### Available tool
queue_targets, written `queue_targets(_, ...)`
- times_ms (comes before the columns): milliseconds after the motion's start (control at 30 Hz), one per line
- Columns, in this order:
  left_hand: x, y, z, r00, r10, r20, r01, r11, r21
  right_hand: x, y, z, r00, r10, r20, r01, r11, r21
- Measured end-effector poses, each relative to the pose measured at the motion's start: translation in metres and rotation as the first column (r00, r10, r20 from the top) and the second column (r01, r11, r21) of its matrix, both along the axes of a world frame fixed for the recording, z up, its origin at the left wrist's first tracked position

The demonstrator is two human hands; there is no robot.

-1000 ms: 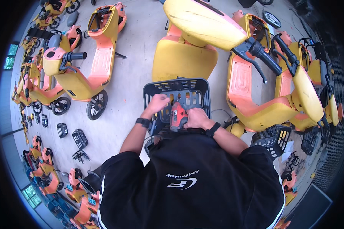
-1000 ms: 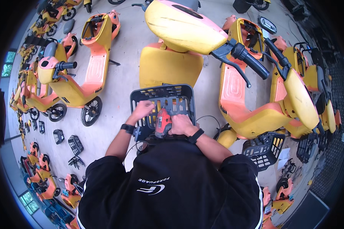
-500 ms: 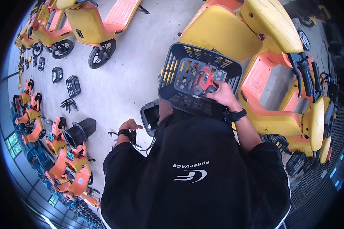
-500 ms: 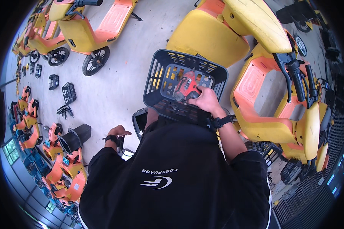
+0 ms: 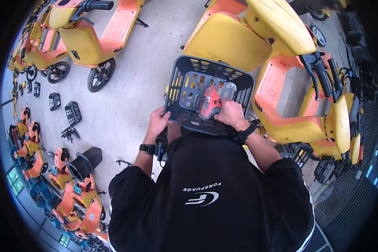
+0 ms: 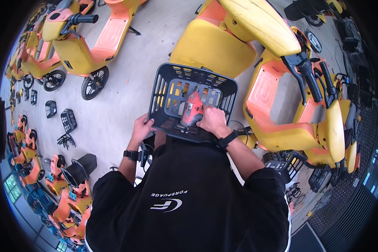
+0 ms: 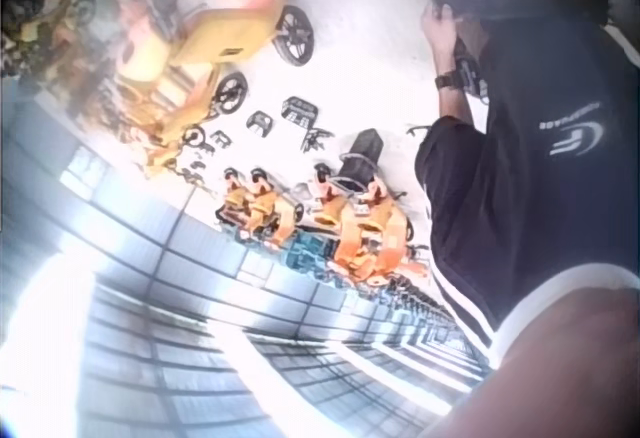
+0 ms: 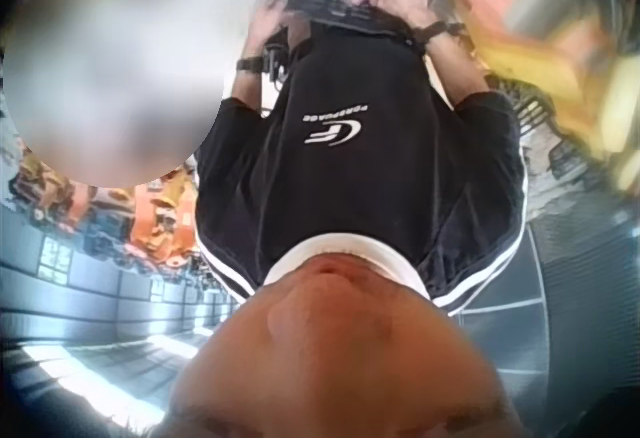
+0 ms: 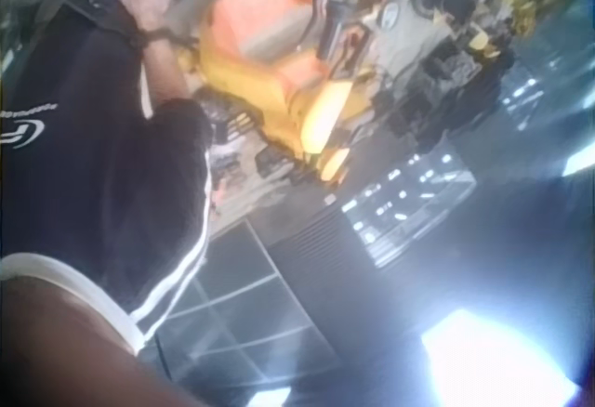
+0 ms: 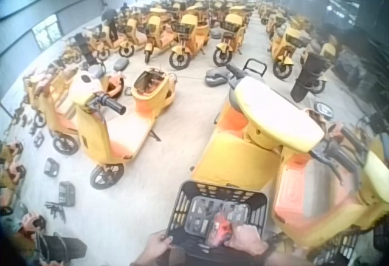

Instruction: The person removes a front fender from a yellow scooter by hand, then uses a power drill to unscrew and remove a front storage basket from another scooter, before beginning to unscrew the dashboard assembly.

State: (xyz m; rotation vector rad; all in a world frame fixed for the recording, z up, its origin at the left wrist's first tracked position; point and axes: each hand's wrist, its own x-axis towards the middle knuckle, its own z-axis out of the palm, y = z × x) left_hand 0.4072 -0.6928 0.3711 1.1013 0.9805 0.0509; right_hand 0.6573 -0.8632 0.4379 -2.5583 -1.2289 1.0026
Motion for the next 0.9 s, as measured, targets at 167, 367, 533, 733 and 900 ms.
queue_targets(167, 0.018, 0.016, 0.039, 0.996, -0.086, -0.018, 0.088, 0.973, 0.213, 0.001, -0.001, -0.004, 1.0, 0.013, 0.012, -0.013, 1.0, 0.002)
queue_targets(367, 0.023, 0.024, 0.04, 0.967, -0.21, -0.143, 0.24, 0.939, 0.246, -0.006, 0.007, -0.005, 0.999, -0.009, 0.046, 0.01, 1.0, -0.019)
queue_targets(533, 0.043, 0.013, 0.046, 0.901, -0.209, -0.38, 0.423, 0.621, 0.66, -0.008, 0.007, 0.002, 0.999, -0.018, 0.035, 0.021, 0.996, -0.09)
queue_targets(733, 0.041, 0.015, 0.027, 0.875, -0.188, -0.445, 0.463, 0.589, 0.662, -0.008, 0.0, -0.007, 0.998, -0.015, 0.056, 0.02, 0.997, -0.081)
queue_targets(900, 0.044, 0.01, 0.031, 0.865, -0.1, -0.492, 0.456, 0.566, 0.687, -0.008, -0.005, -0.011, 0.999, -0.03, 0.037, 0.03, 0.999, -0.019)
